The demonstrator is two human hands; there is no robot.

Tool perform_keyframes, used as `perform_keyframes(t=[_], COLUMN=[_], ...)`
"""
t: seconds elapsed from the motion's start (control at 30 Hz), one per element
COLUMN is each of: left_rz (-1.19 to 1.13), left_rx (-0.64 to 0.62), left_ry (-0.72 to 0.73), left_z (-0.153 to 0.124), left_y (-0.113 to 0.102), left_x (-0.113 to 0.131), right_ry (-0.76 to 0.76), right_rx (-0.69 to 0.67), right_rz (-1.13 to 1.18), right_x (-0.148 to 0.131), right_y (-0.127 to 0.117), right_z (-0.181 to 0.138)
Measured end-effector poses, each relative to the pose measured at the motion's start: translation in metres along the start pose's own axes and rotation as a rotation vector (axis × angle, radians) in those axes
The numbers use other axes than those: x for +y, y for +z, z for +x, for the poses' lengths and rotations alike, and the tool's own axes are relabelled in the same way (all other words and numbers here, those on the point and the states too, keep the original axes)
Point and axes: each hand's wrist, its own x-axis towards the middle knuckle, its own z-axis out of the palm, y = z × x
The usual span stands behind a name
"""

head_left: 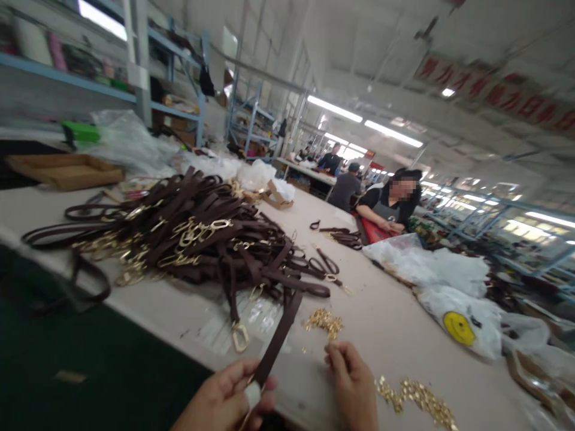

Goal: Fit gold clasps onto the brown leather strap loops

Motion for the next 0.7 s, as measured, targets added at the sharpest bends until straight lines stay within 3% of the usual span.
perform_keyframes(t=[0.17, 0.3, 0.5, 0.7], left_rz=[0.046, 0.076, 0.217, 0.316], left_rx=[-0.050, -0.102, -0.131, -0.125], left_ry=[0.078, 0.129, 0.257, 0.265], left_z=[-0.005, -0.004, -0.006, -0.006], left_y=[0.020, 0.018, 0.011, 0.005], left_x=[0.008, 0.000, -0.008, -0.018], right_ry=[0.242, 0.274, 0.240, 0.156], right_rx=[-0.132, -0.199, -0.257, -0.314], right_rz=[0.329, 0.445, 0.397, 0.404], right_x=[-0.051, -0.080, -0.086, -0.085], right_y=[0.002, 0.019, 0.028, 0.029], right_z=[-0.039, -0.056, -0.056, -0.059])
